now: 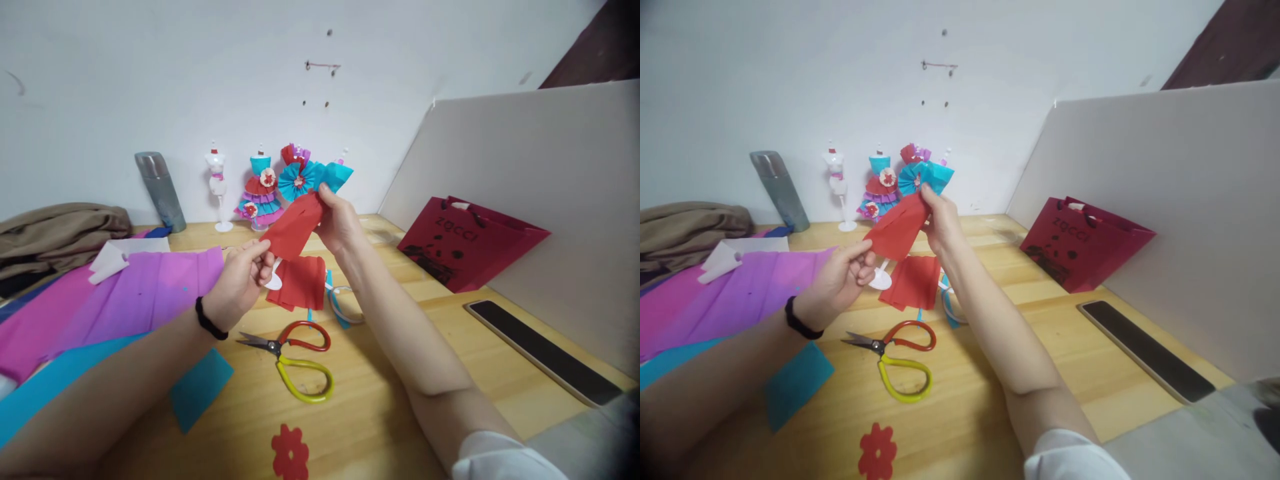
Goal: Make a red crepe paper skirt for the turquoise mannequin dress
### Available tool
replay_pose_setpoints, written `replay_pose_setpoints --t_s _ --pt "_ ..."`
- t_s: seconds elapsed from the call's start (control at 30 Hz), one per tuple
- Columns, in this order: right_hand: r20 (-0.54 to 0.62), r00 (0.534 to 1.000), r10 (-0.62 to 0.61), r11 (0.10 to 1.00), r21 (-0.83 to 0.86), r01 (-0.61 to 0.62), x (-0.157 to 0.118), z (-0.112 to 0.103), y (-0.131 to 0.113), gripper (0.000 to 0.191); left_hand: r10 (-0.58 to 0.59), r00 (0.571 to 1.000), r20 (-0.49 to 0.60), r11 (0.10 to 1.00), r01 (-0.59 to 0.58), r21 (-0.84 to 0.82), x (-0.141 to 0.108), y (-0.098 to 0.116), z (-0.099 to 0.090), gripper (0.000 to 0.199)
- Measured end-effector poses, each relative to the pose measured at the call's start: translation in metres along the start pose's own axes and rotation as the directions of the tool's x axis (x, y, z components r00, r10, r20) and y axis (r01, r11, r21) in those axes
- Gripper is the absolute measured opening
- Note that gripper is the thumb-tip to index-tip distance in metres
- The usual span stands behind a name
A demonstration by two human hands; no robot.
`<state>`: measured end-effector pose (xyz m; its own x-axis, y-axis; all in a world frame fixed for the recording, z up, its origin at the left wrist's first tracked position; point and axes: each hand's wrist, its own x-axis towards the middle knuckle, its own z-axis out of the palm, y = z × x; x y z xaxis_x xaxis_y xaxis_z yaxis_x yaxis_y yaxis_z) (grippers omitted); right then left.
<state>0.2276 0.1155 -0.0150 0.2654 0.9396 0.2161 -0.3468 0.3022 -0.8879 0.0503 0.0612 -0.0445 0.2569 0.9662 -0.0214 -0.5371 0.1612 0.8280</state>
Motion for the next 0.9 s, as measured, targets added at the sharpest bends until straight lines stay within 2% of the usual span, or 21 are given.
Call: replay_pose_setpoints --t_s 0.1,0.23,0.3,0.37,0.43,0.47,0.5,0.53,0.57,0.6,0.63,0.7,0.77,0.83,0.9 --pt "-0.004 1.000 -0.028 0.999 -0.025 0.028 -0.001 0.000 -0.001 0.040 -0.037 0.998 -0.056 0.998 0.039 0.039 0.004 0.003 -0.001 0.029" --pt "-0.023 0.996 -0.085 0.994 -0.063 0.083 -0.003 0.002 -0.003 0.037 -0.121 0.987 -0.106 0.965 0.142 0.220 0.007 0.001 -0.002 0.035" --pt "-0.020 0.993 -0.113 0.991 -0.079 0.111 -0.004 0.003 -0.003 0.034 -0.144 0.984 -0.108 0.924 0.173 0.341 0.009 0.000 -0.003 0.034" --pt "-0.021 0.991 -0.134 0.988 -0.086 0.132 -0.004 0.004 -0.005 0.032 -0.186 0.980 -0.073 0.843 0.198 0.501 0.011 0.002 -0.006 0.030" --pt "-0.032 0.988 -0.151 0.986 -0.081 0.148 -0.005 0.004 -0.006 0.031 -0.226 0.974 -0.019 0.669 0.169 0.724 0.016 0.010 -0.013 0.028" --pt "-0.036 0.987 -0.157 0.985 -0.078 0.154 -0.005 0.004 -0.007 0.031 -0.209 0.978 0.015 0.523 0.099 0.846 0.019 0.015 -0.017 0.029" --pt "-0.034 0.986 -0.164 0.984 -0.074 0.161 -0.006 0.005 -0.008 0.031 -0.100 0.993 0.062 0.354 -0.023 0.935 0.022 0.022 -0.021 0.030" --pt "-0.028 0.985 -0.168 0.984 -0.068 0.166 -0.007 0.005 -0.009 0.032 0.063 0.992 0.113 0.152 -0.121 0.981 0.024 0.029 -0.026 0.029" --pt "-0.019 0.986 -0.168 0.984 -0.062 0.167 -0.008 0.006 -0.009 0.033 0.230 0.957 0.176 -0.025 -0.175 0.984 0.027 0.037 -0.029 0.025" --pt "-0.009 0.986 -0.164 0.985 -0.057 0.164 -0.009 0.006 -0.009 0.034 0.331 0.916 0.225 -0.139 -0.189 0.972 0.029 0.044 -0.032 0.020" --pt "0.002 0.987 -0.160 0.986 -0.050 0.160 -0.010 0.007 -0.009 0.035 0.368 0.896 0.248 -0.189 -0.189 0.964 0.030 0.049 -0.034 0.020" --pt "0.020 0.987 -0.159 0.987 -0.036 0.160 -0.012 0.010 -0.006 0.038 0.411 0.870 0.273 -0.127 -0.242 0.962 0.029 0.056 -0.034 0.023" --pt "0.026 0.984 -0.174 0.984 -0.031 0.175 -0.015 0.013 -0.003 0.039 0.425 0.833 0.354 -0.030 -0.378 0.925 0.025 0.054 -0.030 0.038" --pt "0.028 0.980 -0.195 0.980 -0.042 0.196 -0.020 0.018 0.000 0.037 0.411 0.769 0.491 0.000 -0.538 0.843 0.020 0.044 -0.025 0.060" --pt "0.060 0.981 -0.187 0.979 -0.069 0.191 -0.026 0.024 0.004 0.033 0.376 0.728 0.574 0.041 -0.631 0.774 0.016 0.030 -0.020 0.077"
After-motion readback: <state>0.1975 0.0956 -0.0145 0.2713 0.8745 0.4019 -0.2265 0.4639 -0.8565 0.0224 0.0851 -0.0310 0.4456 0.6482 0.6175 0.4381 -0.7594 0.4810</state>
